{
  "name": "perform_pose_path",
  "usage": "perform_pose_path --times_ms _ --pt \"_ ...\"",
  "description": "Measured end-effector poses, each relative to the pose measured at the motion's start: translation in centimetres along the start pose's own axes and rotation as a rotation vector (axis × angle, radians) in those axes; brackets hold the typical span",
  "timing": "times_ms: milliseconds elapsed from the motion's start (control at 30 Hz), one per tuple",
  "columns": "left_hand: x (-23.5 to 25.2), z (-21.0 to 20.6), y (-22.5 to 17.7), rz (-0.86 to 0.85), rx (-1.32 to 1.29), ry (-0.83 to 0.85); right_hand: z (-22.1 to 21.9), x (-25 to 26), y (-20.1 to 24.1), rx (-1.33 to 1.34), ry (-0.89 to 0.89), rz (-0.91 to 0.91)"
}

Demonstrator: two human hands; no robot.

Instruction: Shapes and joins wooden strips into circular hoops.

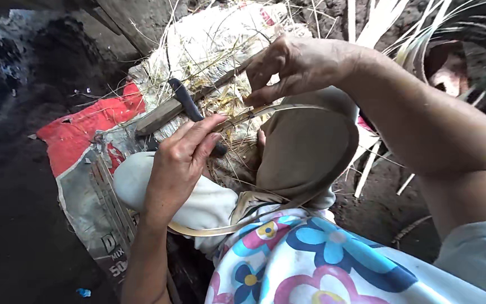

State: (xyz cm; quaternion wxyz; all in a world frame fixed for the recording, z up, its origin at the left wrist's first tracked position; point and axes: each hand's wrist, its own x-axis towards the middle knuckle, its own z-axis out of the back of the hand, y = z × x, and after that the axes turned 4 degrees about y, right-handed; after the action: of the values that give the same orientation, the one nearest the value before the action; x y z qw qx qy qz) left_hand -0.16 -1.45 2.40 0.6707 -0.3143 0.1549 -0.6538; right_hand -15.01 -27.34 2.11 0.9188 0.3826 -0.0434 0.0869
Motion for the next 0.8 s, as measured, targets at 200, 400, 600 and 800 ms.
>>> perform_pose_path --times_ms 200,400,600,800 --pt "2.4 -0.4 -2.0 -0.035 0.182 0.058 -0.6 0.2 -0.1 0.086 0.057 -0.159" --pt "2.9 2.3 -0.2 0.037 -0.142 0.22 -1.1 -4.0 5.3 -0.192 -0.426 -0.331" --pt "2.0 4.4 0.2 0.171 -0.389 0.299 -8.9 -5.8 11.1 0.013 -0.599 -0.302" --pt "3.5 3.1 -0.1 0.151 -0.381 0.346 -12.4 -1.9 8.1 0.582 -0.79 -0.308"
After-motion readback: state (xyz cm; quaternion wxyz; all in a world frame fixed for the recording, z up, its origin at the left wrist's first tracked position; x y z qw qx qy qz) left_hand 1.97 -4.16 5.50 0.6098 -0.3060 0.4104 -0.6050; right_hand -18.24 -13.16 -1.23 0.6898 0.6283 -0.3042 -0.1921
